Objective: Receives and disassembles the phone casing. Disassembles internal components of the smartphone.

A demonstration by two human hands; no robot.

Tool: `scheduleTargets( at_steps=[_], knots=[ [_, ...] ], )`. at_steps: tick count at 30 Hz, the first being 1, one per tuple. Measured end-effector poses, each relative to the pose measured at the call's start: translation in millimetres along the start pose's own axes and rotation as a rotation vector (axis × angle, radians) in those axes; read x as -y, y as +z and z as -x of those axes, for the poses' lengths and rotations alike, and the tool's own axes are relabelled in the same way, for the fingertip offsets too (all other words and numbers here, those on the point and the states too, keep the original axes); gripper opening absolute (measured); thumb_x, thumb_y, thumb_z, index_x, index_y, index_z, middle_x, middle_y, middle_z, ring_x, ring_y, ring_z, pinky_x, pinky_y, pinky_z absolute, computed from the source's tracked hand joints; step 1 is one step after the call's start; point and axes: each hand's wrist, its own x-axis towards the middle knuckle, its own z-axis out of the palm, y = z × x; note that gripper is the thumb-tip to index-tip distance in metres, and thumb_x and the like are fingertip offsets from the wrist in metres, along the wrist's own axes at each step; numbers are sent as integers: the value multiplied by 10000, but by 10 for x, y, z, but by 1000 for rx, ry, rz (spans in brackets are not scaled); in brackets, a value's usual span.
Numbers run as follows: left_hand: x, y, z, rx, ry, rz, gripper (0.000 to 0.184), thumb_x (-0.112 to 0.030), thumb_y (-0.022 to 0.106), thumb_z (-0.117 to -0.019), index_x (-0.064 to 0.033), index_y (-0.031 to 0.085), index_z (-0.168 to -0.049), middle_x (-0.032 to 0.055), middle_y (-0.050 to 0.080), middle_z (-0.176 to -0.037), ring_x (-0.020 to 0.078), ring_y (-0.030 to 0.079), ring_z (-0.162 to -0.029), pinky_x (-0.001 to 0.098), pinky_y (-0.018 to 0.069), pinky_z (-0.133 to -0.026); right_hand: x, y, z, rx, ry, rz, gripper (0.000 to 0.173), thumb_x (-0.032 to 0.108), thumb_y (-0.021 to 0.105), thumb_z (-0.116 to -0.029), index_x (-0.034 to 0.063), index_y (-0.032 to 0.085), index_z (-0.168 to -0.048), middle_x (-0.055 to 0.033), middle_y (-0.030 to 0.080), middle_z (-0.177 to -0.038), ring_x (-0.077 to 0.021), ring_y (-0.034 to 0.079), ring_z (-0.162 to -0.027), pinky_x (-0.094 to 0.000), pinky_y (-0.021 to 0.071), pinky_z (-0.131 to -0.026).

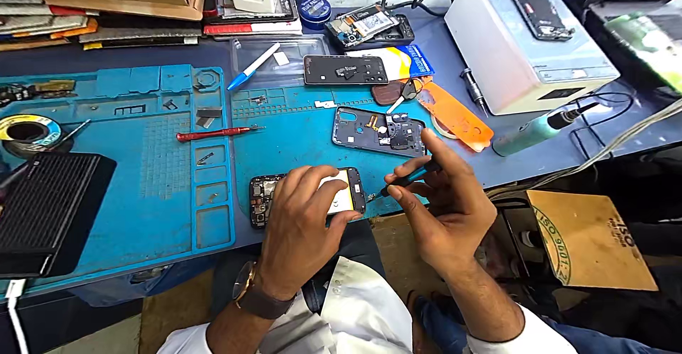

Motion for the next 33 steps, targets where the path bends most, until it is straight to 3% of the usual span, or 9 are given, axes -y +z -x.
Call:
scheduleTargets(
  at_steps=[7,13,16,20,23,25,27,29,33],
  knots=[
    [26,30,54,37,8,-59,424,-501,691,-918,-156,747,-1158,35,643,-1334,278,553,-1276,471,471,-1038,-7,28,38,33,-30,0,621,-85,693,-873,-74,488,-1459,-142,673,-1091,-234,709,-941,-383,659,-784],
    [34,48,59,27,13,-53,419,-497,674,-934,-159,744,-1172,34,642,-1347,277,553,-1282,475,464,-1039,33,-14,-35,210,-122,17,522,-78,644,-887,-72,550,-1400,-144,698,-1113,-243,711,-998,-410,653,-838],
    [35,54,67,22,9,-49,427,-491,663,-937,-148,740,-1179,44,634,-1360,279,549,-1295,488,449,-1064,18,36,-54,241,-195,170,414,63,739,-904,45,663,-1311,-121,678,-1158,-209,665,-1087,-365,599,-914],
    [38,66,74,21,14,-60,428,-498,650,-941,-155,736,-1182,34,629,-1369,274,540,-1306,479,445,-1066,61,113,-48,224,-207,254,280,65,724,-916,107,755,-1191,-48,610,-886,-116,593,-781,-252,516,-651],
    [46,75,78,4,19,-50,431,-507,660,-936,-159,741,-1177,32,637,-1355,262,554,-1291,474,457,-1058,49,15,-149,424,-157,20,271,-12,643,-942,42,699,-1202,-84,730,-1042,-160,713,-946,-340,632,-821],
    [47,81,80,0,16,-51,429,-509,650,-943,-163,741,-1179,35,641,-1351,259,562,-1280,468,465,-1046,1,-5,-155,419,-155,-14,291,37,698,-942,35,661,-1231,-108,705,-1150,-221,697,-1091,-435,614,-965],
    [37,93,96,7,1,-47,427,-496,647,-940,-165,745,-1189,31,639,-1357,259,558,-1290,472,457,-1061,-19,5,-136,306,-163,102,341,153,792,-913,81,692,-1231,-65,655,-1063,-162,665,-985,-341,606,-851],
    [24,98,99,9,-9,-39,420,-497,665,-934,-163,745,-1175,25,636,-1361,256,551,-1294,462,453,-1063,6,-4,-142,272,-143,130,358,97,780,-904,78,702,-1254,-54,631,-975,-139,643,-876,-299,592,-764],
    [45,103,92,-4,6,-44,428,-504,658,-934,-168,748,-1183,27,639,-1364,256,558,-1294,467,454,-1074,65,-85,-201,418,-90,-46,397,-21,659,-913,17,629,-1307,-112,708,-1185,-247,709,-1080,-438,637,-920]
  ],
)
